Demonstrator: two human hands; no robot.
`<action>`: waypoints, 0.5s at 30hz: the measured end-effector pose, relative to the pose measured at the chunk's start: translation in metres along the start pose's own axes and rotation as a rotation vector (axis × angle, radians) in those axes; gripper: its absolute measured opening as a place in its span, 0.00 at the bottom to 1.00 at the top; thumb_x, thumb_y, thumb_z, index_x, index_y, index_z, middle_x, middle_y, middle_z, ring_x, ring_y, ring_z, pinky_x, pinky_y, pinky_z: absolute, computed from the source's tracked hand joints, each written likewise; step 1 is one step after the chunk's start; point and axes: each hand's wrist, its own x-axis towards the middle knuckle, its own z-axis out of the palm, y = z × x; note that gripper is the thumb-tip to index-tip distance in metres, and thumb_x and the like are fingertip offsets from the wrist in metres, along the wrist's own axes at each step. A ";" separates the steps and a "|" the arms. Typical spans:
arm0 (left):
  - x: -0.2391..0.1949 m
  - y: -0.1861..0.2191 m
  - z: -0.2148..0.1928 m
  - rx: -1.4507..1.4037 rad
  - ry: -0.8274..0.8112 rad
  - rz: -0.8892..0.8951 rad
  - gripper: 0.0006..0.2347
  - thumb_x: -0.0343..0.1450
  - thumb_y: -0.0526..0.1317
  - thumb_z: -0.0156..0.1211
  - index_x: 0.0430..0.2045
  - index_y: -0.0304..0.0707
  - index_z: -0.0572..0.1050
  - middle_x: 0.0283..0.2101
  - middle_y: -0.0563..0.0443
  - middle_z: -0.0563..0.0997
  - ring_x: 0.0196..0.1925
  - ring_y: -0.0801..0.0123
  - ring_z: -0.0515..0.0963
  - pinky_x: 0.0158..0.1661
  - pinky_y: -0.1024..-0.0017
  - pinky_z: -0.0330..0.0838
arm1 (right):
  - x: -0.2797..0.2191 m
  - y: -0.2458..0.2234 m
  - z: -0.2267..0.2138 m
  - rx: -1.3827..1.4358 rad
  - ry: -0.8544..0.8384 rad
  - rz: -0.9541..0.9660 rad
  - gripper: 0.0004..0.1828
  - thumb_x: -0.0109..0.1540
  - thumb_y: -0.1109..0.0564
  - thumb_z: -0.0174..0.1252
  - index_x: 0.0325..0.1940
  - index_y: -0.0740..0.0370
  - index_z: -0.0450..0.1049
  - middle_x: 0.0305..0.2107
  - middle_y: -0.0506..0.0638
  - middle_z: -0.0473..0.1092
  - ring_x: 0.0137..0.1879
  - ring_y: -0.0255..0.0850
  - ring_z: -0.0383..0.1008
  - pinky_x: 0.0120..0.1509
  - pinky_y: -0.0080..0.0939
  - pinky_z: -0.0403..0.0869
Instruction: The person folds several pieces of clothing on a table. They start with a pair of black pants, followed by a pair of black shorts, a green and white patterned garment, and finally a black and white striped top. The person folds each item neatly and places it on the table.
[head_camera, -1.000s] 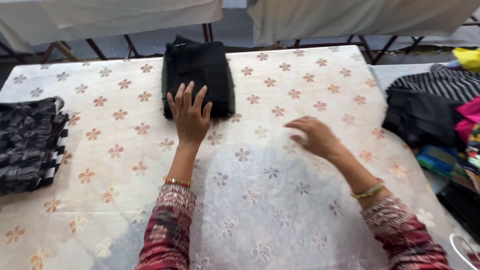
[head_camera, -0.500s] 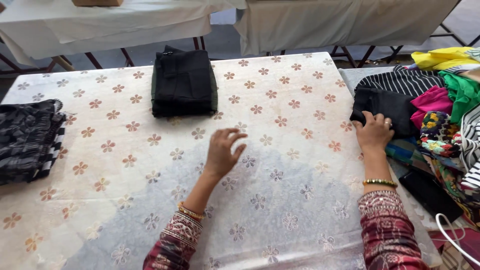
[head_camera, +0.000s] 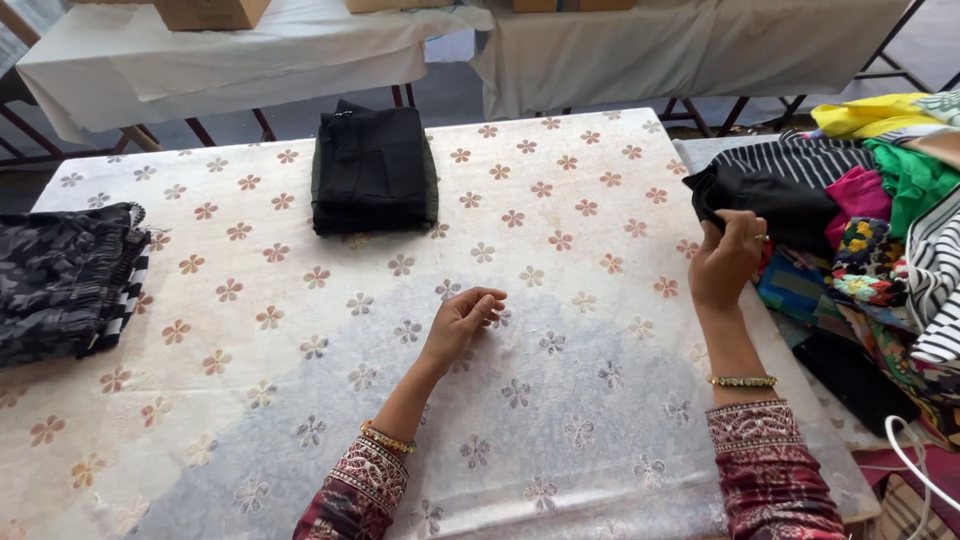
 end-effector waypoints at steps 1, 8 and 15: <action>0.003 0.002 0.002 0.000 -0.003 0.005 0.15 0.77 0.48 0.53 0.47 0.38 0.80 0.40 0.51 0.84 0.42 0.74 0.82 0.47 0.74 0.79 | 0.003 -0.006 0.000 -0.003 0.005 -0.002 0.11 0.78 0.55 0.56 0.47 0.65 0.68 0.39 0.57 0.68 0.48 0.53 0.67 0.56 0.53 0.67; 0.005 0.007 0.009 -0.085 -0.092 -0.108 0.23 0.76 0.56 0.46 0.51 0.38 0.78 0.42 0.50 0.83 0.43 0.71 0.83 0.47 0.71 0.80 | -0.026 -0.072 0.030 0.362 0.072 -0.121 0.06 0.71 0.57 0.52 0.44 0.62 0.69 0.34 0.54 0.68 0.43 0.48 0.71 0.46 0.50 0.72; 0.001 -0.019 -0.029 -0.639 -0.166 -0.398 0.31 0.73 0.62 0.49 0.61 0.34 0.70 0.54 0.46 0.79 0.55 0.63 0.77 0.56 0.65 0.73 | -0.117 -0.232 -0.002 0.789 -0.694 -0.529 0.13 0.63 0.65 0.55 0.51 0.60 0.73 0.44 0.57 0.72 0.48 0.50 0.75 0.47 0.48 0.77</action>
